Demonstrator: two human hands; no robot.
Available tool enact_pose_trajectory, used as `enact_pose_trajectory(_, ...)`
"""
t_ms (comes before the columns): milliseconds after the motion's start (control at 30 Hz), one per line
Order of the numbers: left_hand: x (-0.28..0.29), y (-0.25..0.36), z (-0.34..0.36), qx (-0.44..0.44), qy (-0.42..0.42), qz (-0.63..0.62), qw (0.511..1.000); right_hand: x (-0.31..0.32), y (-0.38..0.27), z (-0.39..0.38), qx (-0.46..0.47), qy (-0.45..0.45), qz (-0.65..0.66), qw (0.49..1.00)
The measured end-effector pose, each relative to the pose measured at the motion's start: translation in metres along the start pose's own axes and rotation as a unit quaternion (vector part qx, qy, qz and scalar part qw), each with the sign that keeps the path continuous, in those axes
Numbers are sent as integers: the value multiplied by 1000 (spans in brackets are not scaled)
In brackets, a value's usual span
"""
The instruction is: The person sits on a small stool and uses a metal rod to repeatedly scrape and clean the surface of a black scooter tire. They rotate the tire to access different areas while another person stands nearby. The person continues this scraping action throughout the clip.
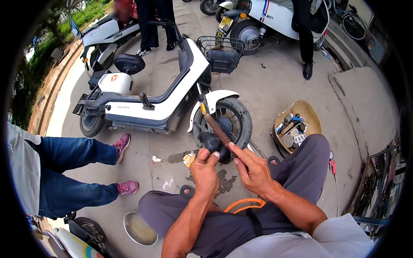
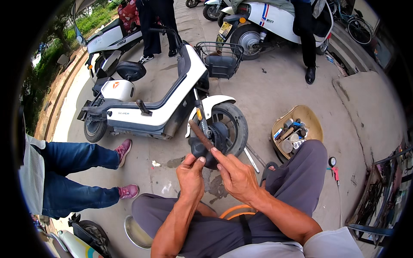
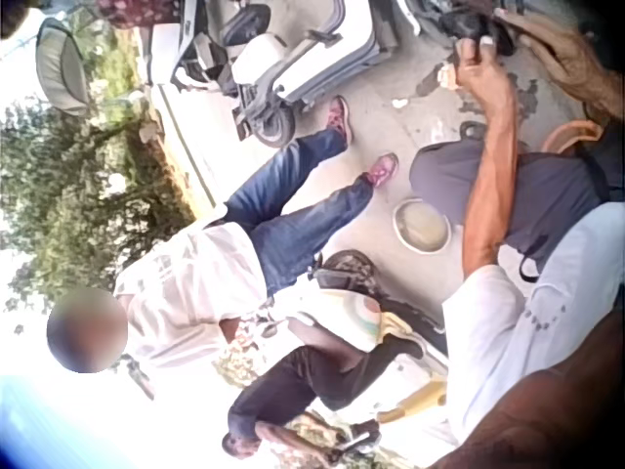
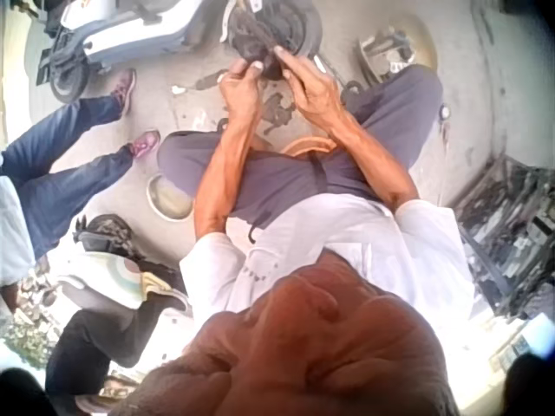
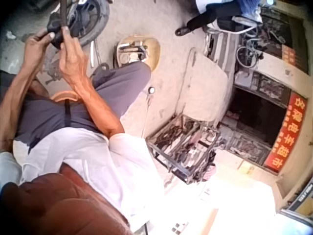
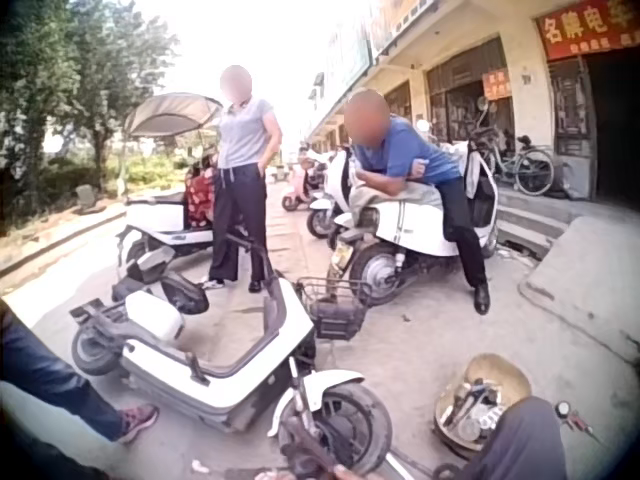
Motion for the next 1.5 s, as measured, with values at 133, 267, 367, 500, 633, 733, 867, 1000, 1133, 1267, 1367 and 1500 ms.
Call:
enact_pose_trajectory(133, -7, -8, 0, 16, 1, -24, 1000, -4, 14, -43, -39, -39, -19, 998)
enact_pose_trajectory(267, -3, -12, -5, 11, -30, 0, 999, -15, 3, -11, -27, -11, -40, 999)
enact_pose_trajectory(367, 1, -1, -1, -1, -6, 5, 1000, -17, -3, -13, -7, -38, -50, 998)
enact_pose_trajectory(500, -2, -9, -1, 16, -4, -19, 1000, -6, 18, -62, -78, -51, -19, 996)
enact_pose_trajectory(633, -5, -5, 0, 38, -13, -46, 998, -13, 6, -15, -57, -28, -12, 998)
enact_pose_trajectory(733, -6, -6, -4, 19, -23, -26, 999, -3, 4, 13, -53, -13, 40, 998)
enact_pose_trajectory(867, -5, -9, 0, 28, -3, -51, 998, 7, 15, -41, -56, -28, 50, 997)
enact_pose_trajectory(1000, -9, -10, -5, 24, -21, -20, 999, -8, 9, -31, -68, -17, 27, 997)
enact_pose_trajectory(1133, -6, -7, -4, 13, -26, -3, 1000, -16, 4, -1, -54, -40, -21, 998)
enact_pose_trajectory(1267, -8, -3, -1, 7, -9, -15, 1000, -8, 15, -49, -69, -56, 17, 996)
enact_pose_trajectory(1367, -11, -6, 2, 15, -9, -40, 999, -9, 14, -44, -72, -23, 26, 997)
enact_pose_trajectory(1500, -11, -4, -2, -2, -24, -14, 1000, -11, 4, 11, -39, -12, 16, 999)
Point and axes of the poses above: each hand's wrist, its own z-axis towards the middle knuckle, its own x-axis out of the back of the hand, y = z × x, the point moved 8 cm from there along z, towards the middle knuckle, and after that the axes turned 15 degrees about -x, right-handed, at the moved point
